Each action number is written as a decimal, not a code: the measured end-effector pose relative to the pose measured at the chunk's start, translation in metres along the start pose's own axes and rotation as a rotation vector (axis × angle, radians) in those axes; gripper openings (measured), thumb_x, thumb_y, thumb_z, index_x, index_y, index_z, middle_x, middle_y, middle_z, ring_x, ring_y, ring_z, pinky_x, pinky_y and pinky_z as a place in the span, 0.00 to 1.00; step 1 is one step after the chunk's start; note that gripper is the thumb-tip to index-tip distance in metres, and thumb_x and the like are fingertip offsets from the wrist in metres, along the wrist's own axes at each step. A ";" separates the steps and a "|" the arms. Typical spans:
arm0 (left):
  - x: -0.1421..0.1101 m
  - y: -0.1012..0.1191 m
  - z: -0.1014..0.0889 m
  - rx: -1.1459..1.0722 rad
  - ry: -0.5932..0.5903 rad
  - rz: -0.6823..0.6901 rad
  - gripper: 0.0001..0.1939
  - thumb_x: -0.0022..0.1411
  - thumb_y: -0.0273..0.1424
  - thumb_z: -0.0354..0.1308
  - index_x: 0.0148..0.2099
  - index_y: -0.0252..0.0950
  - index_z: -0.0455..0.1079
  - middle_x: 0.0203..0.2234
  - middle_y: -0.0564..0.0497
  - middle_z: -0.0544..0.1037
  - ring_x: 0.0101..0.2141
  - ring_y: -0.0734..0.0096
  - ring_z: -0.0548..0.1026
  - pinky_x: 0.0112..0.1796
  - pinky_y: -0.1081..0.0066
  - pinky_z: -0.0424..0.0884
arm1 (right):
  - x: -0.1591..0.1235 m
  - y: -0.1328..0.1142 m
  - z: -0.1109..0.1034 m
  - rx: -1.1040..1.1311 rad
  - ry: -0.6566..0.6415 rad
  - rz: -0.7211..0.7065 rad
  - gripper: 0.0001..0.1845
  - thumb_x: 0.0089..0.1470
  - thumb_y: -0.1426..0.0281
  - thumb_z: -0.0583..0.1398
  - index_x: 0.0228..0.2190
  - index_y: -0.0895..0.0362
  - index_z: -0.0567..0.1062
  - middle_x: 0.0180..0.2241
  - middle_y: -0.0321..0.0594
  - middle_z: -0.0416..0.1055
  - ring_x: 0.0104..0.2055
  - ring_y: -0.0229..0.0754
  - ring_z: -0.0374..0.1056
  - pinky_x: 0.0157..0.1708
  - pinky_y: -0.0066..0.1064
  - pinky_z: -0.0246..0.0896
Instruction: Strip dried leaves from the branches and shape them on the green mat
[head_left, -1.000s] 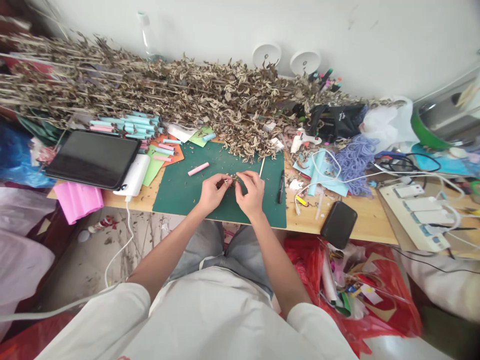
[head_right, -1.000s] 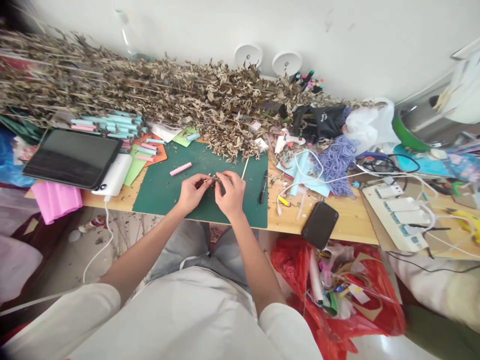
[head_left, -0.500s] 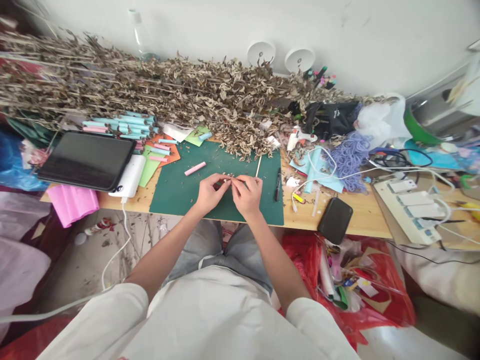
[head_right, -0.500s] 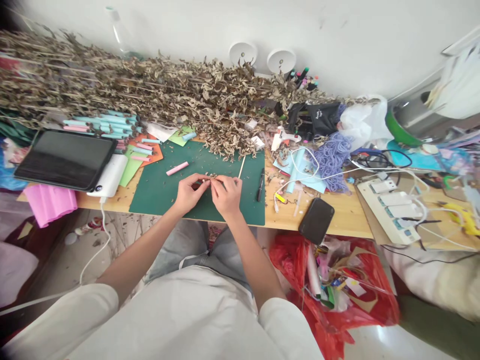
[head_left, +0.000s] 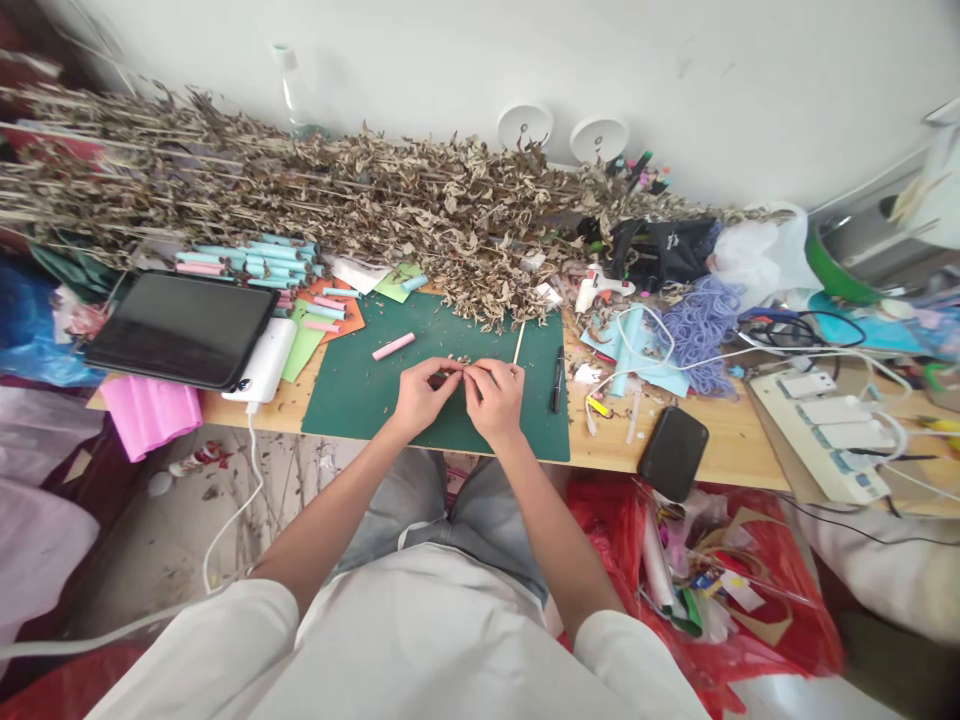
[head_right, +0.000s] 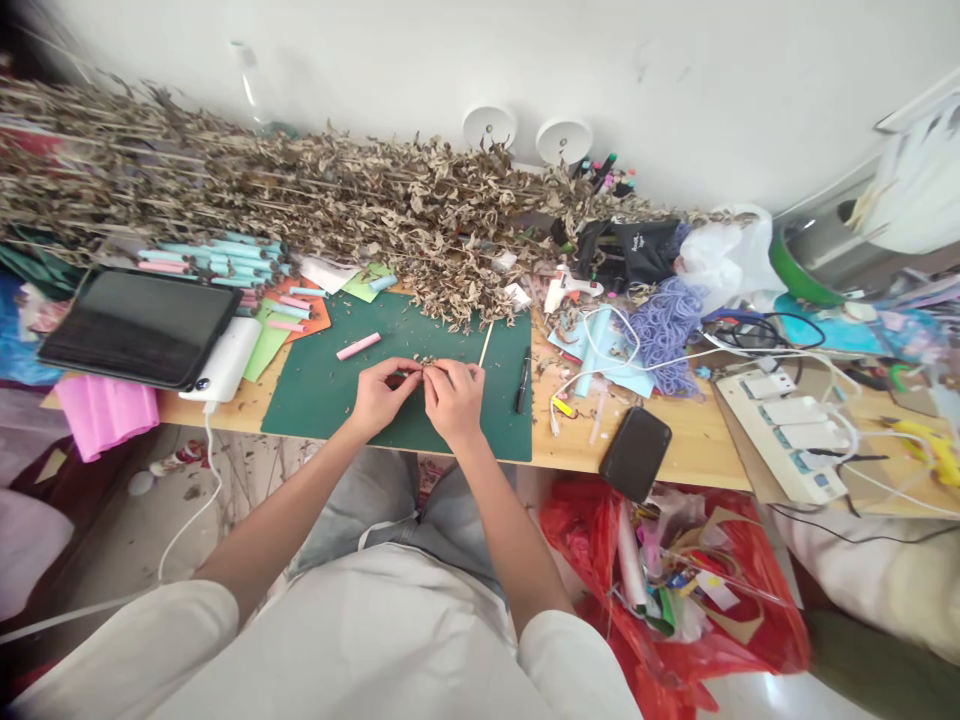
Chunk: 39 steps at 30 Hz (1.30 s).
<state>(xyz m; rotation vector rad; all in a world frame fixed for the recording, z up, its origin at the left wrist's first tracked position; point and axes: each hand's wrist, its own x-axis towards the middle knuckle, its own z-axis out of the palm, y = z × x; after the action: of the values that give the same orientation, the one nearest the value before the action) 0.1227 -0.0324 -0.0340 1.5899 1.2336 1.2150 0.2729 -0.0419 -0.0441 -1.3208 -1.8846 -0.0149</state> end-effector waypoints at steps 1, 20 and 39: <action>0.000 -0.001 0.000 -0.004 0.004 -0.011 0.10 0.62 0.35 0.61 0.40 0.36 0.77 0.35 0.48 0.81 0.34 0.69 0.77 0.36 0.70 0.75 | 0.000 0.000 0.000 -0.007 0.004 -0.005 0.08 0.63 0.70 0.56 0.36 0.53 0.76 0.39 0.42 0.77 0.43 0.42 0.72 0.46 0.40 0.52; 0.004 -0.011 0.002 0.083 0.045 -0.013 0.08 0.64 0.33 0.58 0.40 0.36 0.76 0.33 0.49 0.81 0.33 0.70 0.77 0.39 0.70 0.73 | 0.003 0.007 -0.001 0.017 -0.045 0.127 0.14 0.61 0.76 0.54 0.41 0.52 0.77 0.42 0.41 0.75 0.46 0.42 0.71 0.47 0.39 0.54; 0.003 -0.004 0.002 0.146 -0.036 0.053 0.07 0.66 0.31 0.56 0.39 0.37 0.75 0.33 0.50 0.79 0.34 0.70 0.76 0.40 0.70 0.72 | 0.002 0.005 0.002 0.089 -0.037 0.042 0.07 0.63 0.70 0.56 0.36 0.54 0.74 0.36 0.40 0.75 0.40 0.42 0.70 0.44 0.38 0.57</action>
<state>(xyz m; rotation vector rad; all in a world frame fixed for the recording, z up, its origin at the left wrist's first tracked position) 0.1235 -0.0286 -0.0372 1.7530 1.2890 1.1456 0.2755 -0.0374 -0.0459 -1.3074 -1.8667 0.1145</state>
